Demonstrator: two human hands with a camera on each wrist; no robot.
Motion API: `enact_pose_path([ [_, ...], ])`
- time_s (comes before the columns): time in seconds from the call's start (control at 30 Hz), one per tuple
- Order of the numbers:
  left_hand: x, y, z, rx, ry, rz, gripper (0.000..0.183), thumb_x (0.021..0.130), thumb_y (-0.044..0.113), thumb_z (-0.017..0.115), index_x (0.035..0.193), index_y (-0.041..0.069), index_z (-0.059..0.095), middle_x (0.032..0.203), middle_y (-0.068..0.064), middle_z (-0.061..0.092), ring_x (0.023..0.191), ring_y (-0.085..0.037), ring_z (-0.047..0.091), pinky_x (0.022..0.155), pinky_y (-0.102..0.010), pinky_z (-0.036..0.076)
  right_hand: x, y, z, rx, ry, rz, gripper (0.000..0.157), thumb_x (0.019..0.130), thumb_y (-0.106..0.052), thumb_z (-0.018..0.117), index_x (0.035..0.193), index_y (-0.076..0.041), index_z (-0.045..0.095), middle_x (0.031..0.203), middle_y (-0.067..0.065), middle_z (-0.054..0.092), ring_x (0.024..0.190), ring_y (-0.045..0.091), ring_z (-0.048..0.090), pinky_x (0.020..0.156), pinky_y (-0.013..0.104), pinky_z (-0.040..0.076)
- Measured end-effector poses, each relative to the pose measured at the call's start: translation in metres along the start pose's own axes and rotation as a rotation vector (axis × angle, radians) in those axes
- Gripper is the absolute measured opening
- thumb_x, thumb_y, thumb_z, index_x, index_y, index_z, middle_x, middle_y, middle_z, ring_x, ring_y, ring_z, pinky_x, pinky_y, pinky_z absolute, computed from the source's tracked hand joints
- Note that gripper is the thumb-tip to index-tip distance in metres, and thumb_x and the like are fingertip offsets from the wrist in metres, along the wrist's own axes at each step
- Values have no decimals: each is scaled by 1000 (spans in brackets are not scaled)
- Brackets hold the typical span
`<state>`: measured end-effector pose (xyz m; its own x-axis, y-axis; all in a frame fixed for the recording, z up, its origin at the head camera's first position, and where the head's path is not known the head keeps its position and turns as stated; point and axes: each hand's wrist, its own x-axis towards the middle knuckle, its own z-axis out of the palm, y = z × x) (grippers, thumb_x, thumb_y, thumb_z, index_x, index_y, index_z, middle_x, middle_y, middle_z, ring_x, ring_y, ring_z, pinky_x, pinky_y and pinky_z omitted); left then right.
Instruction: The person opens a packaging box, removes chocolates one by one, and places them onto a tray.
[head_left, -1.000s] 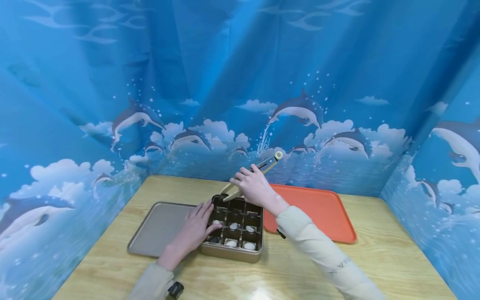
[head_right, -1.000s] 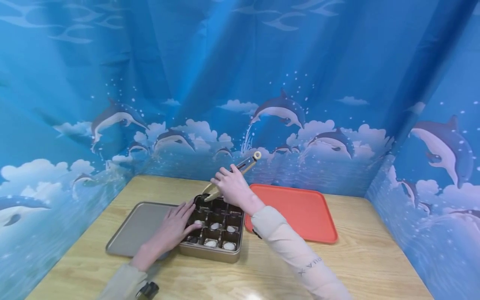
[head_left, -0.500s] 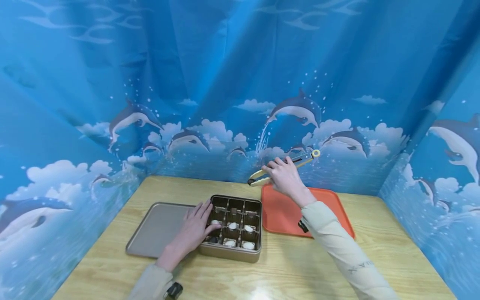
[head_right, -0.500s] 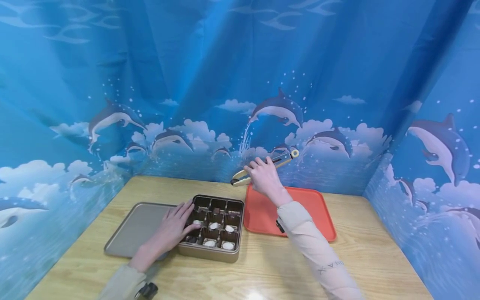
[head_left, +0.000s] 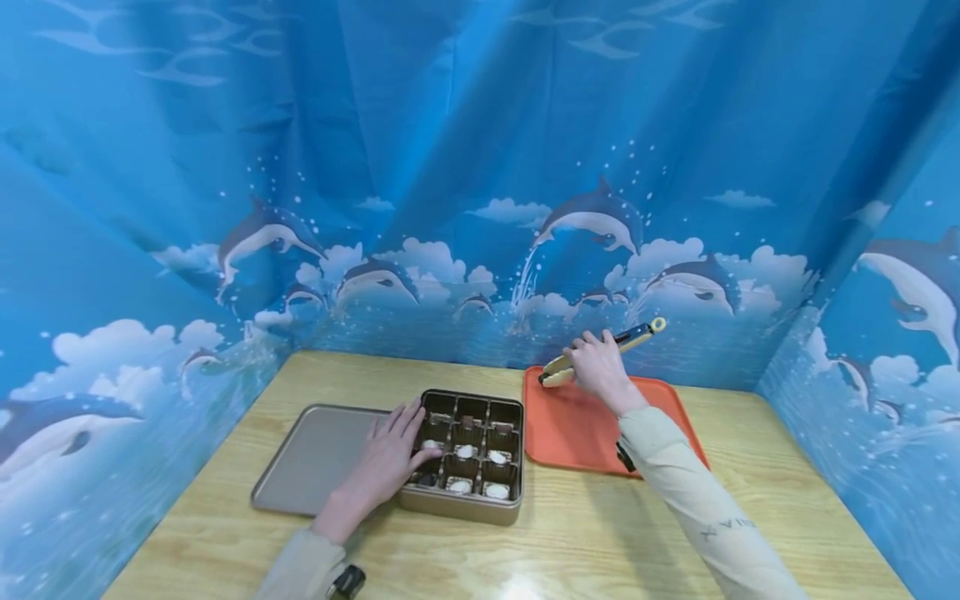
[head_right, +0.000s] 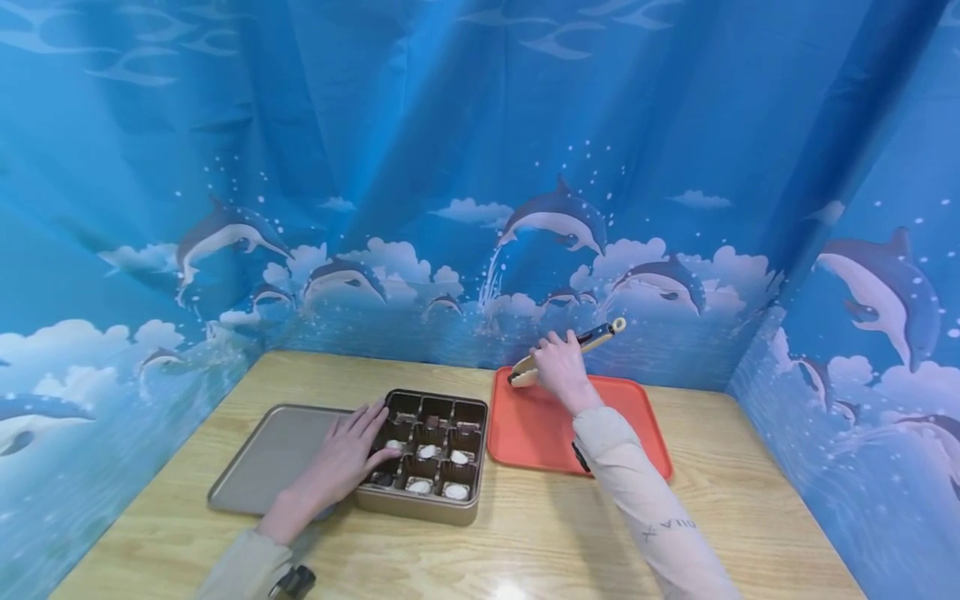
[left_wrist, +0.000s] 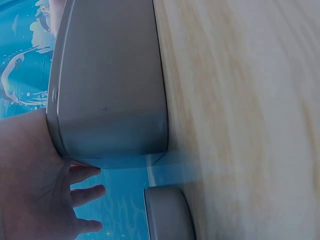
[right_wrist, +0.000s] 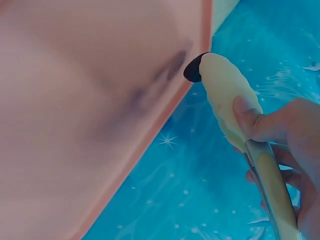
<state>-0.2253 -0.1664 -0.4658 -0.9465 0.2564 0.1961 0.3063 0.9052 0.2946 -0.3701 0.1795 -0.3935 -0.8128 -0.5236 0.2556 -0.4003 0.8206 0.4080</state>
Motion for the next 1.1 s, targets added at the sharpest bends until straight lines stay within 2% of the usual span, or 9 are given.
enact_pose_path([
  [0.27, 0, 2, 1, 3, -4, 4, 79, 100, 51, 56, 154, -3, 35, 164, -18, 26, 151, -42, 24, 119, -68, 20, -3, 1, 14, -15, -68, 11, 25, 88, -20, 78, 113, -16, 78, 100, 7, 71, 99, 28, 59, 89, 52, 46],
  [0.5, -1, 2, 2, 9, 0, 9, 79, 100, 51, 56, 154, -3, 35, 164, -18, 26, 150, -42, 25, 118, -68, 20, -6, 3, 16, 42, -78, 36, 39, 86, -24, 81, 123, -16, 73, 110, 7, 70, 105, 29, 57, 90, 52, 44],
  [0.7, -1, 1, 3, 7, 21, 15, 78, 99, 49, 57, 153, -4, 37, 163, -19, 28, 149, -43, 27, 118, -69, 21, -15, 5, 13, 123, 62, 52, 49, 84, -29, 84, 129, -14, 70, 115, 10, 69, 108, 30, 57, 88, 53, 43],
  [0.93, 0, -2, 4, 16, 21, 12, 78, 100, 50, 56, 153, -3, 37, 163, -19, 29, 149, -43, 27, 118, -69, 21, -22, -2, 5, 140, 195, -1, 46, 85, -17, 82, 130, -13, 70, 114, 10, 69, 107, 30, 58, 86, 54, 45],
  [1.1, 0, -3, 3, 17, 24, 15, 79, 100, 51, 56, 153, -3, 37, 163, -19, 29, 149, -43, 27, 118, -69, 20, -18, -9, -7, 126, 263, -55, 51, 83, -22, 86, 130, -14, 69, 116, 8, 69, 107, 29, 58, 87, 52, 45],
])
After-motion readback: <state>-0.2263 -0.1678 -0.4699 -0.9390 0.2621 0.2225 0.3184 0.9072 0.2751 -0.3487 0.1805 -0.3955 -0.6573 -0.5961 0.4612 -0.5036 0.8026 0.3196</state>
